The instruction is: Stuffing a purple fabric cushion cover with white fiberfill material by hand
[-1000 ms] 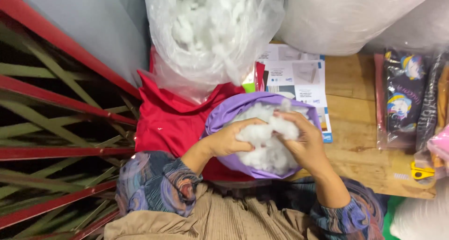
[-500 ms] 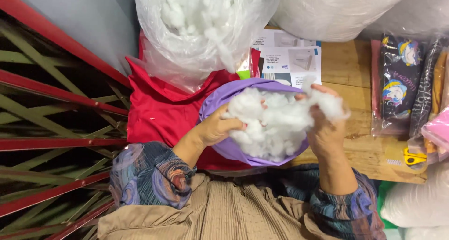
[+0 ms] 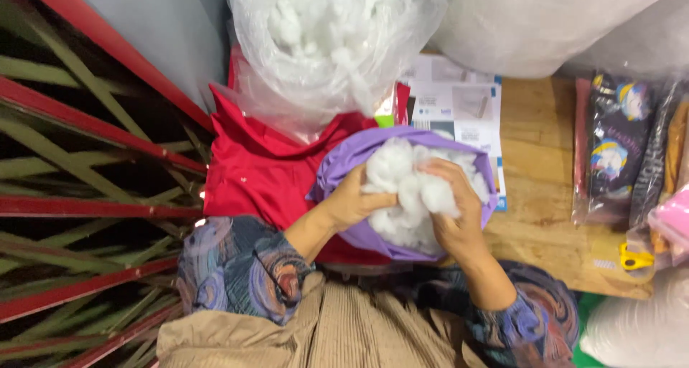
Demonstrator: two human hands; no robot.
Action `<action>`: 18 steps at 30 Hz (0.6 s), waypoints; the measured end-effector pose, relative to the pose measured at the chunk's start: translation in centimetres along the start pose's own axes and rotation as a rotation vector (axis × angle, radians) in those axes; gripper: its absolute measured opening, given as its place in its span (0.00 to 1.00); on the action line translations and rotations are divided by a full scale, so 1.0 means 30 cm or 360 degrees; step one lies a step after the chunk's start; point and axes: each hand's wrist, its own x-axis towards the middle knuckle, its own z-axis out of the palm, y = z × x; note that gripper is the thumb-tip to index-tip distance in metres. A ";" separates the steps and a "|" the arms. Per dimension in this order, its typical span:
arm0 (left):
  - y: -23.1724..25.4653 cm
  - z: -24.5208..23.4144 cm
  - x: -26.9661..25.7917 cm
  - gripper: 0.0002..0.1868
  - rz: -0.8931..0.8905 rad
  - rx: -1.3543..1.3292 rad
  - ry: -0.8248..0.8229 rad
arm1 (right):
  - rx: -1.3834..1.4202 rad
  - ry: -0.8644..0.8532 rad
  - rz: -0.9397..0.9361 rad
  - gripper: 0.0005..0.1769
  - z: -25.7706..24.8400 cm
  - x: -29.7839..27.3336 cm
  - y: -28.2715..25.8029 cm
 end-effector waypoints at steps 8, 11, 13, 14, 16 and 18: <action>0.088 -0.008 0.005 0.29 0.0035 -0.0089 0.0115 | 0.0298 0.0433 0.0488 0.23 -0.172 0.001 0.074; 0.082 -0.010 -0.010 0.28 0.0013 -0.0078 0.0133 | 0.0424 0.0503 0.0488 0.34 -0.209 0.012 0.051; 0.085 -0.004 -0.011 0.28 0.0010 -0.0055 0.0122 | 0.0447 0.0507 0.0428 0.41 -0.215 0.027 0.017; 0.084 -0.008 -0.011 0.27 -0.0003 -0.0019 0.0117 | 0.0362 0.0378 0.0444 0.42 -0.204 0.037 -0.002; 0.063 -0.021 -0.006 0.26 -0.0001 0.0023 0.0110 | 0.0279 0.0249 0.0443 0.43 -0.174 0.035 -0.018; 0.019 -0.042 0.007 0.29 0.0015 0.0102 0.0033 | -0.0110 -0.0127 0.0256 0.34 -0.136 0.016 -0.005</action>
